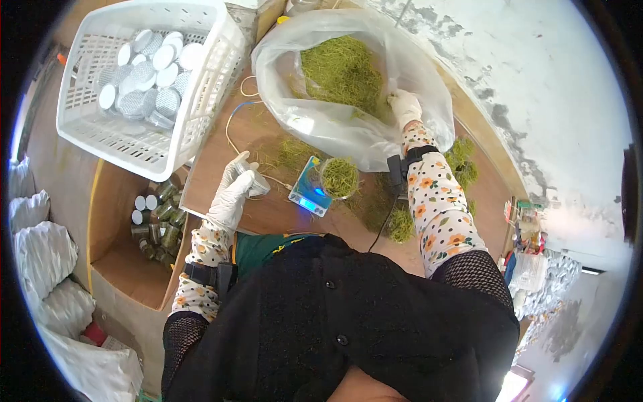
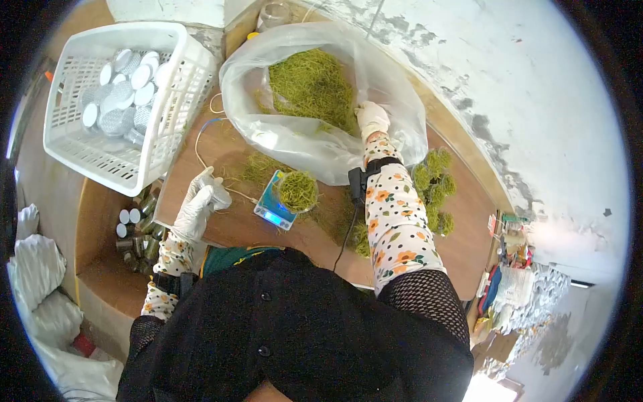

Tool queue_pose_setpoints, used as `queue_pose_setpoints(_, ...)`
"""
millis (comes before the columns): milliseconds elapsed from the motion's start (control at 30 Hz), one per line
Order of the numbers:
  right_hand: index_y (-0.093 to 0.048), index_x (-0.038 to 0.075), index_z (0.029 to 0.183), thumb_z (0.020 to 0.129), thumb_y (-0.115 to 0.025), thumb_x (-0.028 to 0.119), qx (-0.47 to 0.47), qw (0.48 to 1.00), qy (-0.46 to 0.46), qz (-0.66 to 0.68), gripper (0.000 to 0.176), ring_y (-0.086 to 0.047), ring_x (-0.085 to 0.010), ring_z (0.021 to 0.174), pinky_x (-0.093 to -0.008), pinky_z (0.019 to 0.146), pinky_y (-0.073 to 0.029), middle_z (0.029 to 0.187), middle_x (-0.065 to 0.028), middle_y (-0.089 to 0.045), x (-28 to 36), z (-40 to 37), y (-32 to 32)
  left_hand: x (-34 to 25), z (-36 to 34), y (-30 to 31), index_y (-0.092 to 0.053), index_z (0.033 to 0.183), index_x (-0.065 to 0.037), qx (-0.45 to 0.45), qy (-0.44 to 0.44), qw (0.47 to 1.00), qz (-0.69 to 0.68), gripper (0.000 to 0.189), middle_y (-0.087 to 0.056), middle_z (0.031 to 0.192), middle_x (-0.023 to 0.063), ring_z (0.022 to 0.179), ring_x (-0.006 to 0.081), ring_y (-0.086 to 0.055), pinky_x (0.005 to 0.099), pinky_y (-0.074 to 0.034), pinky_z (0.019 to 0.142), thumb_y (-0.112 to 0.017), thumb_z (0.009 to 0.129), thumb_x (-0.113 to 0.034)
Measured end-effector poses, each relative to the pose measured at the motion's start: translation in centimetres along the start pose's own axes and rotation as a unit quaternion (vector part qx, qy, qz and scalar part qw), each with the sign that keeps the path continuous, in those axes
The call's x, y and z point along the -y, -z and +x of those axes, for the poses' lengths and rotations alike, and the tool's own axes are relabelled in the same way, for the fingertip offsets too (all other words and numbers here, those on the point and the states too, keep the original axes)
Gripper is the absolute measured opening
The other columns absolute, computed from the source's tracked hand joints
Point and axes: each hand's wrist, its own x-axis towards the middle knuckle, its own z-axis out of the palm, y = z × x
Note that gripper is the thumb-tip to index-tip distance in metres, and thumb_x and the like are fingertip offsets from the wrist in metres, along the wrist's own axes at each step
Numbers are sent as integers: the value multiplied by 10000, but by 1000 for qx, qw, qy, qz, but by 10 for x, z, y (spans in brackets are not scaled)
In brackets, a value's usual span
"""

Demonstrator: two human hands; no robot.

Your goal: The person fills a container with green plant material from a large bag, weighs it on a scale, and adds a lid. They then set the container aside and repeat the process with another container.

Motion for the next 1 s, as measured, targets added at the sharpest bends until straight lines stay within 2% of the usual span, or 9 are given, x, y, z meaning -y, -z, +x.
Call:
queue_pose_setpoints(100,-730,75,1009,867,-652,311,-19,991,15,130,286,-668,-330,891,-406,807,-502,934,-140,-724,-15,-5,11,1,2,-8,-379,1479,-91,30,-1,999,15,659,-523,1344,108,1147,191,-558,373,-485,959,-673,934,-314)
queue_pose_setpoints(200,-699,27,985,888,-664,173,-26,851,-41,522,179,-649,-191,778,-316,723,-522,878,-67,-712,-15,-20,22,-5,5,-21,-366,1484,-87,52,-1,998,25,665,-525,1340,110,1140,198,-566,389,-495,954,-670,936,-308)
queue_pose_setpoints(300,-682,5,981,899,-666,51,-70,766,-44,637,95,-579,-104,753,-249,702,-498,867,-7,-670,34,-80,84,-8,8,-26,-360,1486,-84,71,-11,997,35,661,-525,1339,113,1140,208,-572,402,-500,956,-663,941,-303)
queue_pose_setpoints(400,-682,11,1017,901,-671,39,-30,755,16,655,120,-591,-112,753,-258,719,-506,899,-18,-678,36,-114,93,-12,9,-27,-372,1481,-88,82,-24,995,52,643,-527,1343,119,1137,211,-578,406,-497,962,-653,947,-310)
queue_pose_setpoints(567,-684,4,1090,908,-683,33,75,713,1,697,185,-633,-110,843,-219,780,-505,940,-27,-704,57,-179,79,-15,5,-24,-386,1477,-96,66,-22,995,70,623,-545,1338,126,1140,210,-584,402,-485,968,-633,962,-345)
queue_pose_setpoints(700,-701,-18,1059,906,-692,56,36,821,52,568,170,-628,-102,829,-233,766,-499,915,-17,-700,92,-219,64,-15,4,-19,-394,1471,-100,71,-18,995,61,628,-547,1326,125,1140,216,-585,395,-464,978,-638,959,-370)
queue_pose_setpoints(800,-709,65,986,879,-662,118,17,892,174,416,128,-658,-229,784,-329,725,-503,845,-102,-701,104,-229,54,-11,5,-17,-403,1444,-64,69,-22,997,34,574,-553,1272,113,1022,157,-604,394,-521,917,-643,960,-257)
queue_pose_setpoints(900,-704,100,956,862,-641,165,-58,928,213,300,130,-649,-325,819,-375,730,-501,861,-138,-680,116,-238,49,-11,3,-17,-407,1439,-64,64,-21,997,34,569,-555,1274,115,1025,154,-602,387,-527,913,-645,959,-257)
queue_pose_setpoints(1000,-703,115,950,855,-647,194,-52,933,242,261,136,-642,-353,853,-389,732,-501,873,-144,-673,119,-236,54,-10,-1,-16,-381,1479,-109,69,-22,996,59,636,-550,1309,120,1137,209,-582,385,-458,975,-636,958,-370)
